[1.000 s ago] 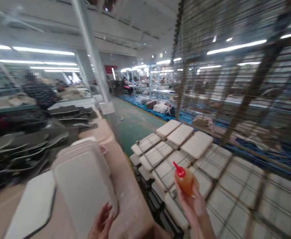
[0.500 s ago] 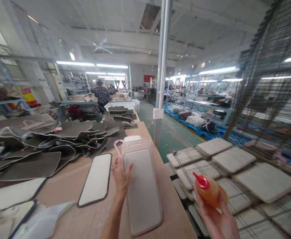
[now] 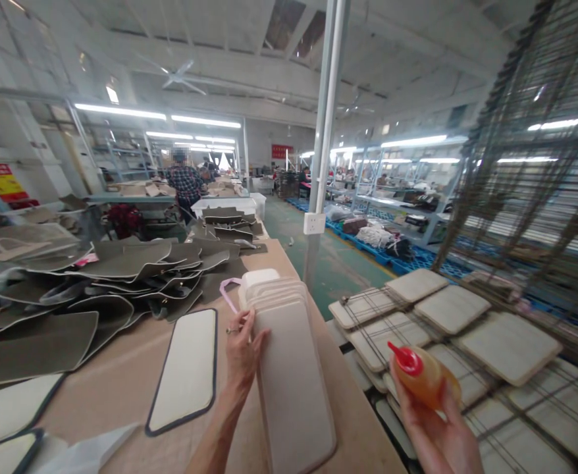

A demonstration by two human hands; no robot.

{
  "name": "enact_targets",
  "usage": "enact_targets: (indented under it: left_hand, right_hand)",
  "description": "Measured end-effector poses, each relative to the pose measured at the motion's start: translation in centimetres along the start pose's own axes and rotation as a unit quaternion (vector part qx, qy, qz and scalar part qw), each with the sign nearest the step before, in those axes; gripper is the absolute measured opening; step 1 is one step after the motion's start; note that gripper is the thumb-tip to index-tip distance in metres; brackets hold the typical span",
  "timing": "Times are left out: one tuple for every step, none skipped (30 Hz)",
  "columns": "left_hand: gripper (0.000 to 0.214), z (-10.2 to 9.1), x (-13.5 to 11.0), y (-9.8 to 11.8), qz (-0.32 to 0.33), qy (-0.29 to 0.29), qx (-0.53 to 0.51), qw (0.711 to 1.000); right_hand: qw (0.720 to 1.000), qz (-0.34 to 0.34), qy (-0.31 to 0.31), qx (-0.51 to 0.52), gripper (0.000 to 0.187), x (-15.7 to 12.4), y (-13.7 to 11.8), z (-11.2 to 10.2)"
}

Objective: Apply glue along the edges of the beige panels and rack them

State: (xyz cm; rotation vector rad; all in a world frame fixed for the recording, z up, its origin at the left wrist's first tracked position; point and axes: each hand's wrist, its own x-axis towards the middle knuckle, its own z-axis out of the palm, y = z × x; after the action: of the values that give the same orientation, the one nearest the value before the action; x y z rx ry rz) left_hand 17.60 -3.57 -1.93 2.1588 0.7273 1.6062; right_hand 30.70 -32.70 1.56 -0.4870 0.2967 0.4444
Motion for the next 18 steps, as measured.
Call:
enact_targets:
  left_hand:
    - [0.034,0.0,0.0,-0.1,0.004,0.0,-0.003,1.0]
    - [0.034,0.0,0.0,-0.1,0.004,-0.002,-0.008,1.0]
    - [0.035,0.0,0.0,-0.1,-0.001,-0.004,-0.013,1.0]
    - [0.035,-0.1,0.1,0.1,-0.01,-0.005,-0.019,1.0]
    - [0.036,-0.3,0.1,0.4,-0.022,-0.002,-0.024,0.999]
    - [0.036,-0.5,0.2,0.9,-0.033,0.006,-0.03,0.999]
    - [0.036,-0.8,0.1,1.6,-0.044,0.016,-0.039,0.998]
    - [0.036,-1.1,-0.1,2.3,-0.057,0.019,-0.052,0.997]
    - [0.037,-1.3,-0.4,3.2,-0.076,0.013,-0.074,0.994]
    - [0.038,-1.5,-0.8,4.1,-0.102,-0.001,-0.104,0.989]
    - [0.042,-1.6,-1.4,5.1,-0.136,-0.021,-0.139,0.981]
    - [0.048,-1.6,-2.1,6.1,-0.176,-0.041,-0.178,0.967]
    - [0.057,-1.5,-2.8,7.0,-0.22,-0.056,-0.212,0.951]
    - [0.066,-1.4,-3.5,7.9,-0.261,-0.062,-0.239,0.933]
    - [0.073,-1.3,-4.1,8.8,-0.296,-0.058,-0.258,0.918]
    - [0.075,-1.1,-4.5,9.5,-0.319,-0.055,-0.271,0.906]
    - [0.074,-1.0,-4.7,10.2,-0.329,-0.058,-0.283,0.899]
    - [0.068,-1.0,-4.7,10.9,-0.327,-0.064,-0.291,0.897]
  right_hand:
    - [1.0,0.001,0.008,0.004,0.046,-0.4,0.0,0.2]
    - [1.0,0.003,0.015,0.009,0.045,-0.8,0.0,0.4]
    - [1.0,0.004,0.022,0.016,0.044,-1.2,-0.1,0.6]
    - [0.999,0.003,0.027,0.023,0.042,-1.6,-0.2,0.8]
    - [0.999,0.004,0.029,0.028,0.04,-1.9,-0.3,0.8]
    - [0.999,0.005,0.032,0.03,0.038,-2.1,-0.5,0.8]
    - [0.999,0.002,0.034,0.031,0.036,-2.2,-0.7,0.7]
    - [0.999,-0.001,0.036,0.03,0.034,-2.4,-0.9,0.6]
    - [0.999,-0.007,0.037,0.027,0.033,-2.5,-1.1,0.5]
    - [0.999,-0.015,0.037,0.022,0.032,-2.6,-1.3,0.3]
    - [0.999,-0.027,0.036,0.018,0.031,-2.7,-1.6,0.2]
    - [0.999,-0.04,0.034,0.014,0.031,-2.9,-1.8,0.1]
    - [0.998,-0.052,0.03,0.01,0.03,-3.2,-2.0,0.0]
    - [0.998,-0.063,0.023,0.007,0.03,-3.4,-2.3,-0.1]
    - [0.997,-0.076,0.013,0.004,0.029,-3.7,-2.6,-0.1]
    - [0.996,-0.088,0.001,0.002,0.029,-4.1,-3.0,0.0]
    - [0.995,-0.1,-0.014,-0.001,0.031,-4.4,-3.4,0.0]
    - [0.993,-0.115,-0.029,-0.005,0.033,-4.7,-3.8,0.1]
